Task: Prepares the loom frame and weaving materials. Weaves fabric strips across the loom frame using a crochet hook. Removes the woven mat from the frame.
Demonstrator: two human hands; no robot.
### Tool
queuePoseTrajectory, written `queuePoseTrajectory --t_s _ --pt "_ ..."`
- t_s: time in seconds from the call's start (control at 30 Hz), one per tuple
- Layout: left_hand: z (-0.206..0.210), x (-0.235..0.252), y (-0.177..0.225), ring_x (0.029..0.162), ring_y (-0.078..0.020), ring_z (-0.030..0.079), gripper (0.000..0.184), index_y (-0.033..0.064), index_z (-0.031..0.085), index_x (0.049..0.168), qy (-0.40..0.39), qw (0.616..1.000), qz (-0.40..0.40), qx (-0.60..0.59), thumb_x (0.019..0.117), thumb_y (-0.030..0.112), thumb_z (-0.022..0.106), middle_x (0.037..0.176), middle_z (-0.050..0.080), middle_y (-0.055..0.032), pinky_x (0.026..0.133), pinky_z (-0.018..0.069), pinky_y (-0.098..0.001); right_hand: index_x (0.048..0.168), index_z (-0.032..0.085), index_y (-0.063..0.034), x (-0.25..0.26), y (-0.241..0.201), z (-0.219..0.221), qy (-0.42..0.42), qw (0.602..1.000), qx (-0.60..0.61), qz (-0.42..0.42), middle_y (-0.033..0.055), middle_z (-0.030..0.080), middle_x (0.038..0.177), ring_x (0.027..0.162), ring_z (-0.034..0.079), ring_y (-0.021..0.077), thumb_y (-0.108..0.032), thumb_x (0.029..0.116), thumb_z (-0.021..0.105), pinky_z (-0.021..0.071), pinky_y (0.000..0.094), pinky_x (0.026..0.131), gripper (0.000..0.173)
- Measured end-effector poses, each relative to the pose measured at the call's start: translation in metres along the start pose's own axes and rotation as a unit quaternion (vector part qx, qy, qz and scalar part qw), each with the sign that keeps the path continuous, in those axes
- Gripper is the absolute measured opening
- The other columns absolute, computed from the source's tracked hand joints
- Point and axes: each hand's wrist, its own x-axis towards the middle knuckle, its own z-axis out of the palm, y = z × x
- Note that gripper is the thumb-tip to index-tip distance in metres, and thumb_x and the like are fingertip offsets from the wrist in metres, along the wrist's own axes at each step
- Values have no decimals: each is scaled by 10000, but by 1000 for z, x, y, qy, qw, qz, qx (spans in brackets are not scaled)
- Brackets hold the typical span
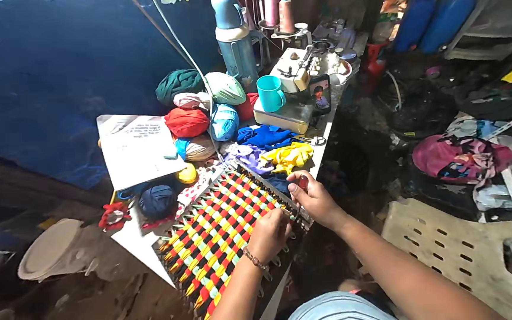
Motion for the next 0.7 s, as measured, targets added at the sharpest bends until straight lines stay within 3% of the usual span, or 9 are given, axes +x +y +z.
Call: queuePoseTrajectory --t_s 0.1,0.2,0.23,0.33,0.4,0.43,0.53,0.6,0.7 --pt "5 -4 -1 801 -209 757 106 -19 691 916 31 996 58 54 875 55 627 926 759 -140 761 617 -302 1208 564 9 5 1 7 45 999 -21 15 56 572 789 661 560 110 -153 1059 531 511 294 672 222" --pt "8 -11 -3 923 -254 757 98 -13 683 862 23 994 82 66 894 54 618 1016 753 -166 847 608 -318 1159 543 -15 12 10 5 130 983 112 65 6 483 730 578 460 68 -112 1067 503 441 241 580 140" --pt "8 -14 -3 956 -262 748 99 -4 684 849 16 994 85 59 900 52 621 1040 746 -168 871 600 -320 1082 535 -57 12 9 3 153 967 185 84 -34 437 676 530 422 40 -116 1079 480 415 203 537 81" --pt "8 -18 -3 1039 -253 724 157 9 741 903 11 998 50 22 945 119 637 1089 739 -160 941 576 -317 788 532 -136 -2 1 2 156 927 333 77 -80 389 549 469 383 20 -176 1089 446 373 176 496 316" --pt "9 -18 0 1036 -242 727 194 5 761 906 26 1000 11 -4 950 171 672 1068 744 -158 940 577 -321 603 492 -219 -15 -2 11 123 932 339 25 -129 368 496 461 370 -14 -193 1020 469 341 175 500 418" --pt "8 -16 2 1026 -239 729 176 3 757 890 29 1000 0 -9 938 155 682 1054 747 -156 935 580 -322 566 474 -250 -22 -3 16 105 940 324 0 -152 370 499 471 375 -30 -212 998 499 337 174 506 434" --pt "7 -12 5 989 -251 738 90 -13 732 856 42 999 2 1 882 60 687 1017 747 -160 915 588 -328 604 556 -251 -43 2 28 74 959 260 -85 -189 451 570 540 441 -74 -264 966 602 382 152 542 366" --pt "6 -11 6 981 -267 742 82 -27 728 895 45 999 6 4 853 5 666 1027 745 -178 906 592 -339 621 553 -210 -56 10 32 57 964 213 -150 -175 485 602 586 468 -86 -351 997 622 401 134 575 408" --pt "3 -12 0 1022 -271 732 220 1 747 1083 3 1000 -3 -31 872 12 685 1100 732 -190 912 593 -356 659 570 -193 -64 29 28 25 947 243 -208 -149 490 621 627 482 -66 -380 1029 594 416 149 625 415"
